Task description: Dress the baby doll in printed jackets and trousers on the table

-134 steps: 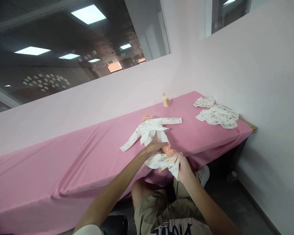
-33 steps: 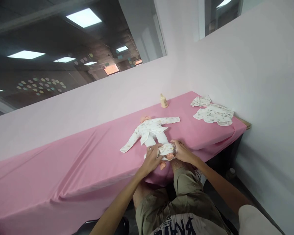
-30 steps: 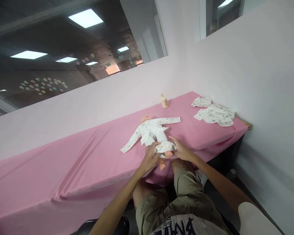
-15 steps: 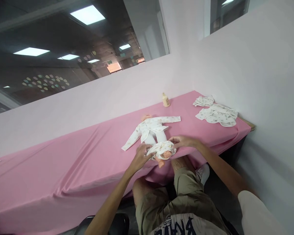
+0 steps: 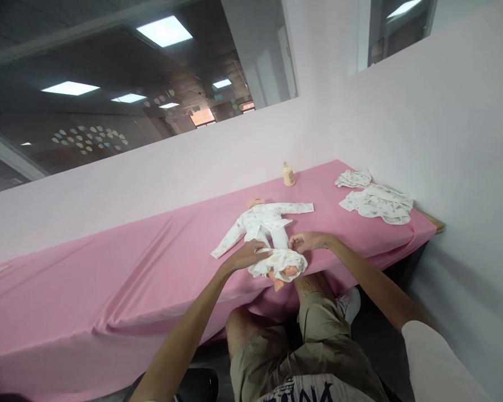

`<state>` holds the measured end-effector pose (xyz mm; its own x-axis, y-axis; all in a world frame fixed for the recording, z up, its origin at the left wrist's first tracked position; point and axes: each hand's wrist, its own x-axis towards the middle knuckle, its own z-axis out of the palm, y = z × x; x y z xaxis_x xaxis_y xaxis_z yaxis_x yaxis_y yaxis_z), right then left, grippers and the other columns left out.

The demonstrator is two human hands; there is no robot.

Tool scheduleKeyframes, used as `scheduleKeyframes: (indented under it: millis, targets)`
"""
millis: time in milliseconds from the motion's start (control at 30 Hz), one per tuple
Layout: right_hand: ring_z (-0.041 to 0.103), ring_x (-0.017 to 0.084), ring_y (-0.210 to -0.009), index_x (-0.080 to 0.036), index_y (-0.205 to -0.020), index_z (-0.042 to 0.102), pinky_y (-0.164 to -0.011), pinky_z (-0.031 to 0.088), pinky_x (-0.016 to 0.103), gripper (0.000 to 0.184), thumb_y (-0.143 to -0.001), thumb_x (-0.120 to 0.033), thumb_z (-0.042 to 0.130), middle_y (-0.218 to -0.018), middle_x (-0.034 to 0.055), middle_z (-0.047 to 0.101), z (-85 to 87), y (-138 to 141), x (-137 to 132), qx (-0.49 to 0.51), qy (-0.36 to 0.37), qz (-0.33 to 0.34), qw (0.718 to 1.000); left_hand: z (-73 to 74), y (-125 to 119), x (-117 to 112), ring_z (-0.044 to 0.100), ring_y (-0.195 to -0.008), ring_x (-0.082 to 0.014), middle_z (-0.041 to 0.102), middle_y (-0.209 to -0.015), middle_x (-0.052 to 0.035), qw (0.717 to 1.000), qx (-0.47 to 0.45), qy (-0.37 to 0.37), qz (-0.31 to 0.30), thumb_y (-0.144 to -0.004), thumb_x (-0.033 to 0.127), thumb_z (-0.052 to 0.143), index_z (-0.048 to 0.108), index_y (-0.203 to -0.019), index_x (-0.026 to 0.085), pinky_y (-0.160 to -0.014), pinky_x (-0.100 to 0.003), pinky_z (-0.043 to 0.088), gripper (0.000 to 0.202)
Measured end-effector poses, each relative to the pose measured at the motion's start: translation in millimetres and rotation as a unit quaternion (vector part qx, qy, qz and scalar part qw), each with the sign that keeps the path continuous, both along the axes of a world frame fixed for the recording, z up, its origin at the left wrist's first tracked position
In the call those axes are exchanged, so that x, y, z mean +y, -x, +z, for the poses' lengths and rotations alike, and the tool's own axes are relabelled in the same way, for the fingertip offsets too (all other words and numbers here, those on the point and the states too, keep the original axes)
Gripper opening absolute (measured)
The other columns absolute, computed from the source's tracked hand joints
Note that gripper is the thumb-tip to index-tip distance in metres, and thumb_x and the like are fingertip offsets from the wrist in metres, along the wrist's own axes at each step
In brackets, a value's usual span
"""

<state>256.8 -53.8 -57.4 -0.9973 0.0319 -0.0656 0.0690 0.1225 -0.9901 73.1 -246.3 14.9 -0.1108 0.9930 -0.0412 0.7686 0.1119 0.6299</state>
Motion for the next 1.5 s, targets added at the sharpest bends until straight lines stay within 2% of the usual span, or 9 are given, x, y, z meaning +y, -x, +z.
scheduleKeyframes:
  millis: [100, 267, 400, 567, 800, 967, 1167, 1333, 1500]
  targets:
    - [0.055, 0.013, -0.076, -0.016, -0.081, 0.064, -0.072, 0.042, 0.026, 0.017, -0.065, -0.013, 0.065, -0.081, -0.0007, 0.063, 0.0, 0, -4, -0.014, -0.047, 0.019, 0.999, 0.3, 0, 17, 0.043, -0.062, -0.0145, 0.051, -0.063, -0.0001, 0.997, 0.068, 0.005, -0.03, -0.076, 0.04, 0.058, 0.053, -0.062, 0.018, -0.058, -0.027, 0.03, 0.027]
    - [0.054, 0.014, -0.075, -0.016, -0.079, 0.063, -0.071, 0.041, 0.028, 0.011, -0.073, -0.024, 0.066, -0.079, 0.001, 0.062, 4.3, 4, 0, 0.022, -0.086, -0.057, 0.994, -5.5, 6, 27, 0.041, -0.062, -0.0137, 0.048, -0.066, 0.0008, 0.999, -0.049, -0.01, 0.017, -0.083, 0.047, 0.051, 0.045, -0.065, 0.02, -0.055, -0.026, 0.03, 0.034]
    - [0.051, 0.015, -0.076, -0.017, -0.08, 0.06, -0.074, 0.041, 0.03, 0.015, -0.074, -0.029, 0.067, -0.08, 0.0011, 0.06, 2.8, 18, 18, 0.066, -0.088, -0.131, 0.985, -10.2, 11, 21, 0.044, -0.064, -0.0148, 0.049, -0.066, 0.0009, 0.998, -0.009, -0.03, 0.059, -0.085, 0.047, 0.049, 0.045, -0.066, 0.02, -0.057, -0.027, 0.032, 0.033]
    - [0.051, 0.018, -0.08, -0.016, -0.079, 0.059, -0.078, 0.042, 0.033, 0.019, -0.072, -0.032, 0.068, -0.083, 0.0034, 0.06, -15.9, 37, 27, 0.094, -0.074, -0.176, 0.977, -21.1, 21, -6, 0.049, -0.075, -0.0177, 0.055, -0.077, -0.0015, 0.996, 0.054, -0.049, 0.06, -0.086, 0.047, 0.051, 0.049, -0.071, 0.019, -0.067, -0.03, 0.038, 0.032]
    - [0.056, 0.02, -0.085, -0.019, -0.083, 0.065, -0.085, 0.044, 0.035, 0.019, -0.074, -0.035, 0.069, -0.087, 0.0037, 0.064, -19.3, 36, 27, 0.052, -0.072, -0.098, 0.991, -42.3, 43, -44, 0.049, -0.075, -0.0158, 0.055, -0.08, -0.0022, 0.979, -0.195, -0.003, 0.064, -0.085, 0.046, 0.054, 0.056, -0.08, 0.018, -0.07, -0.029, 0.04, 0.029]
    - [0.055, 0.02, -0.084, -0.019, -0.08, 0.065, -0.082, 0.044, 0.034, 0.018, -0.071, -0.034, 0.072, -0.086, 0.0039, 0.064, -13.9, 38, 26, 0.045, -0.096, -0.083, 0.991, -49.9, 47, -33, 0.042, -0.063, -0.0113, 0.049, -0.069, 0.0022, 0.962, -0.249, -0.038, 0.101, -0.076, 0.032, 0.056, 0.053, -0.075, 0.018, -0.06, -0.024, 0.033, 0.014]
    - [0.055, 0.018, -0.082, -0.019, -0.081, 0.062, -0.082, 0.044, 0.034, 0.022, -0.071, -0.035, 0.073, -0.084, 0.0019, 0.061, -14.3, 34, 18, 0.053, -0.062, -0.084, 0.993, -68.9, 52, -25, 0.044, -0.058, -0.0109, 0.05, -0.063, 0.0029, 0.931, -0.282, -0.099, 0.21, -0.076, 0.036, 0.055, 0.055, -0.075, 0.017, -0.058, -0.024, 0.037, 0.019]
    - [0.057, 0.017, -0.092, -0.019, -0.093, 0.062, -0.088, 0.044, 0.033, 0.031, -0.071, -0.038, 0.075, -0.095, 0.0028, 0.062, -9.2, 27, 8, 0.08, 0.013, -0.075, 0.994, -76.4, 54, -21, 0.05, -0.063, -0.0125, 0.057, -0.07, -0.0003, 0.918, -0.3, -0.131, 0.224, -0.077, 0.043, 0.055, 0.055, -0.075, 0.017, -0.062, -0.026, 0.041, 0.026]
    - [0.055, 0.017, -0.089, -0.018, -0.094, 0.062, -0.085, 0.044, 0.033, 0.034, -0.078, -0.047, 0.071, -0.094, 0.0027, 0.062, -11.9, 29, 9, 0.063, 0.0, -0.075, 0.995, -75.1, 50, -14, 0.06, -0.078, -0.0203, 0.067, -0.083, -0.0099, 0.896, -0.375, -0.118, 0.206, -0.075, 0.033, 0.053, 0.059, -0.081, 0.015, -0.071, -0.032, 0.047, 0.019]
